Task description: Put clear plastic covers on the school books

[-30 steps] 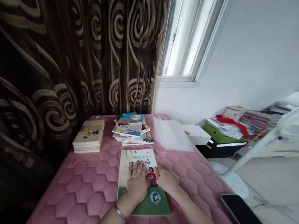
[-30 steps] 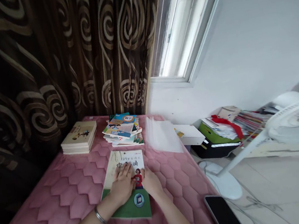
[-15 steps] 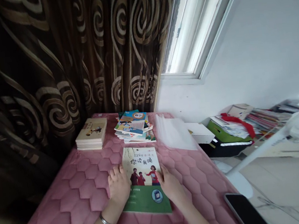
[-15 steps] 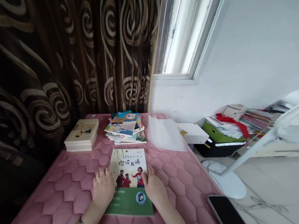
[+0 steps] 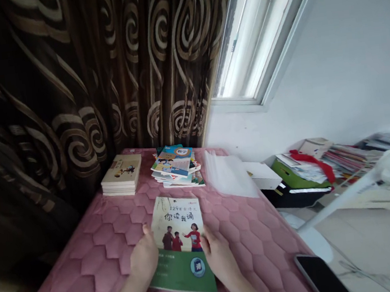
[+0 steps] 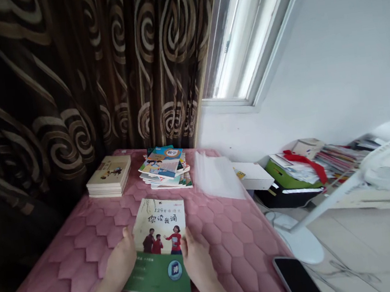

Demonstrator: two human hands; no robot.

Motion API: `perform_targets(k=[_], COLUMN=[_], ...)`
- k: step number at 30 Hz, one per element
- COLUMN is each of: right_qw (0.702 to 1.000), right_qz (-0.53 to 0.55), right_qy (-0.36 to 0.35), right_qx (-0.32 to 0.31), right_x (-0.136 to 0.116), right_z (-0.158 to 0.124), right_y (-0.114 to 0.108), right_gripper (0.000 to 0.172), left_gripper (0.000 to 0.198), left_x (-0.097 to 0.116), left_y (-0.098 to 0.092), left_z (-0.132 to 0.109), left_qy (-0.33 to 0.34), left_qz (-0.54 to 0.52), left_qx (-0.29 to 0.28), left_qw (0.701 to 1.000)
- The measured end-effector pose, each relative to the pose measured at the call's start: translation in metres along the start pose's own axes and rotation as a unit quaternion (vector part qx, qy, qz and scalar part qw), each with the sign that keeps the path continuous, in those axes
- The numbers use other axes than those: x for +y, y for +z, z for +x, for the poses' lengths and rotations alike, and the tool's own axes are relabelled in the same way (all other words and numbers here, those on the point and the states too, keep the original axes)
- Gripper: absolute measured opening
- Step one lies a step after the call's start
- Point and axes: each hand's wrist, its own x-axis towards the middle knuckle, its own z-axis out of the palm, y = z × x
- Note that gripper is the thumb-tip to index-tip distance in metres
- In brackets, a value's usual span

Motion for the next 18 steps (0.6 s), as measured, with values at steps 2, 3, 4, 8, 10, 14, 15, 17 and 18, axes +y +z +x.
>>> perform_targets(k=[2,3,4,8,10,14,15,17,18], right_qw=[0.999,0.998,0.997,0.989,0.985,0.98,0.979,0.979,0.978], right_qz=[0.022,0.035,0.047,0.057,0.049,0.043,0.041,0.037,0.037], right_qy=[-0.029,-0.044,-0.06,-0.119,-0.143,-0.178,-0.181,-0.181,-0.183], right_qx=[-0.02,-0.027,-0.031,-0.069,-0.081,-0.079,-0.082,-0.088,-0.09], right_x=[-0.016,-0.026,-0.037,-0.092,-0.122,-0.174,-0.184,-0.2,-0.206], right_z=[-0.004,-0.006,-0.007,-0.005,0.001,0.02,0.025,0.034,0.037], right_y=[0.008,0.013,0.018,0.036,0.044,0.058,0.061,0.067,0.069], right_gripper=[0.05,0.05,0.051,0.055,0.056,0.053,0.052,0.051,0.05], left_gripper=[0.04,0.042,0.045,0.05,0.05,0.049,0.047,0.044,0.043], left_x=[-0.029,-0.045,-0.062,-0.128,-0.154,-0.193,-0.201,-0.213,-0.217], left_y=[0.003,0.004,0.004,-0.004,-0.01,-0.023,-0.025,-0.029,-0.031], left_z=[-0.007,-0.011,-0.015,-0.022,-0.018,-0.002,0.003,0.013,0.017], left_qy=[0.011,0.018,0.02,-0.034,-0.083,-0.129,-0.124,-0.115,-0.112], left_qz=[-0.001,-0.007,-0.011,0.0,0.012,0.031,0.035,0.05,0.06], left_qx=[0.015,0.025,0.034,0.007,-0.026,-0.065,-0.071,-0.082,-0.088], left_qw=[1.0,0.999,0.999,0.999,0.996,0.989,0.989,0.989,0.988])
